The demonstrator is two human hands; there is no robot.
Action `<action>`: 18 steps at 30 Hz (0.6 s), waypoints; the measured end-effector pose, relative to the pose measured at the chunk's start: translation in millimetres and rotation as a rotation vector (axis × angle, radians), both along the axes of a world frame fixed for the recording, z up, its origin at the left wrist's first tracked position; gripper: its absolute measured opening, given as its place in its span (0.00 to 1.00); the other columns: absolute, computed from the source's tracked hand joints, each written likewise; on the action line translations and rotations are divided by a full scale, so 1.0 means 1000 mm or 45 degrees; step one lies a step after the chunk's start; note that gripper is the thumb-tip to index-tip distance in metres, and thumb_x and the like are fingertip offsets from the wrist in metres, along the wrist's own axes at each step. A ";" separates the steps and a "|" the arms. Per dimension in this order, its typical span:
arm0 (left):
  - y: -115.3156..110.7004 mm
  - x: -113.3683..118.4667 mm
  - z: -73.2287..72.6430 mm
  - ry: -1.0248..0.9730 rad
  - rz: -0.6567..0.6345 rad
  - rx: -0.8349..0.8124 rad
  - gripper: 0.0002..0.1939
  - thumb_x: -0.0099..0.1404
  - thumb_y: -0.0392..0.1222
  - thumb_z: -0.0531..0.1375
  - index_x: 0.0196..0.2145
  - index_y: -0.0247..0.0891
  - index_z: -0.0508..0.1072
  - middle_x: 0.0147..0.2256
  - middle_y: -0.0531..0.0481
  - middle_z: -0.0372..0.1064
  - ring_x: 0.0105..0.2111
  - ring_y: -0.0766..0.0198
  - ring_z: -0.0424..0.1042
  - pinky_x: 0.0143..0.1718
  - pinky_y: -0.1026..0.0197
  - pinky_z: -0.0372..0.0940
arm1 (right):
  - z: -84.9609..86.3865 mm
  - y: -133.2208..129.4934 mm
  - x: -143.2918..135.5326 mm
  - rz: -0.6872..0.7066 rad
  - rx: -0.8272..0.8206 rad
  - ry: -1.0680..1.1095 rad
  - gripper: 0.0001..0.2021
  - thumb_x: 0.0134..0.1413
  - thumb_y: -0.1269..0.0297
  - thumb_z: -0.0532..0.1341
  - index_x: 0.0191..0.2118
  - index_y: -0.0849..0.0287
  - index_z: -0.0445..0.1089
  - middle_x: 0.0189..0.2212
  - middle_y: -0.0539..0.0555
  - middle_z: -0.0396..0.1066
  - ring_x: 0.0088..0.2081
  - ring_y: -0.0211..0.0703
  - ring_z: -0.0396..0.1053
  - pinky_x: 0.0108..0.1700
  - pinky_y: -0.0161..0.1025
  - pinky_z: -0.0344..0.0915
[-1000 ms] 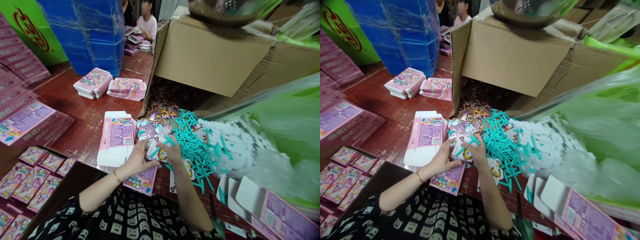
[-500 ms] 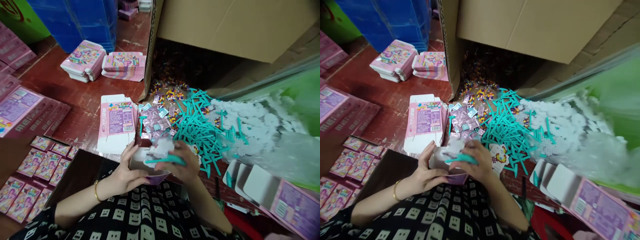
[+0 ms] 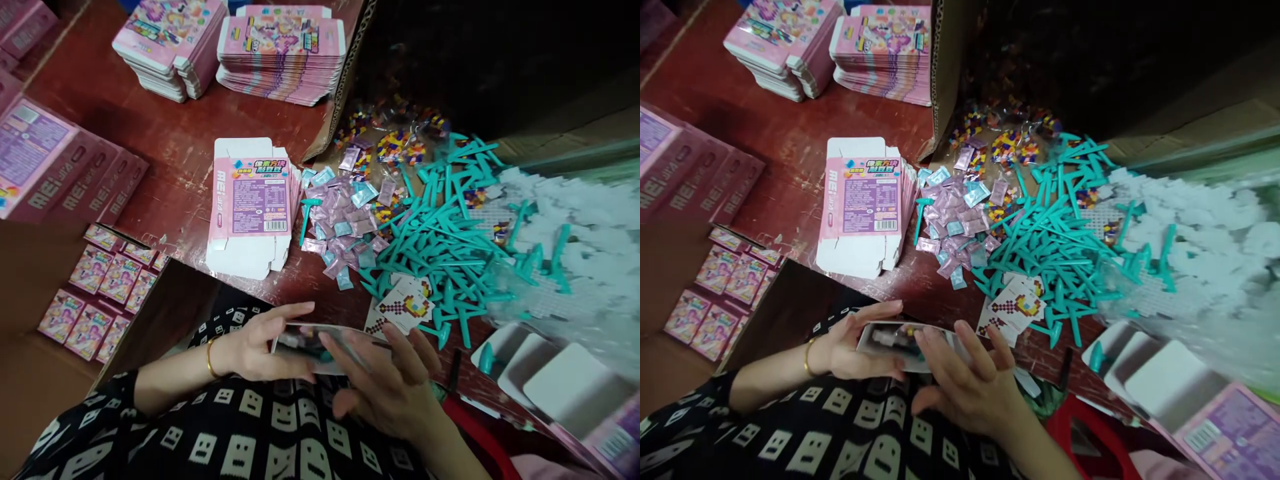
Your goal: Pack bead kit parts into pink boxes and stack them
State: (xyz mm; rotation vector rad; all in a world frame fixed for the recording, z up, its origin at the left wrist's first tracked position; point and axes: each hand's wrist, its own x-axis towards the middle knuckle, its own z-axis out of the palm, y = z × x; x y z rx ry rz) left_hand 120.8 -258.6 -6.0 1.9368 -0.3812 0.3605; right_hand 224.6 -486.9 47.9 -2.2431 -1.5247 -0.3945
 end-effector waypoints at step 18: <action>0.003 0.072 -0.047 0.371 0.413 -0.200 0.13 0.65 0.46 0.64 0.31 0.39 0.65 0.34 0.51 0.64 0.36 0.62 0.69 0.40 0.58 0.65 | -0.134 0.043 0.022 -0.532 0.934 1.346 0.11 0.55 0.52 0.65 0.35 0.55 0.73 0.36 0.53 0.72 0.38 0.45 0.72 0.43 0.43 0.70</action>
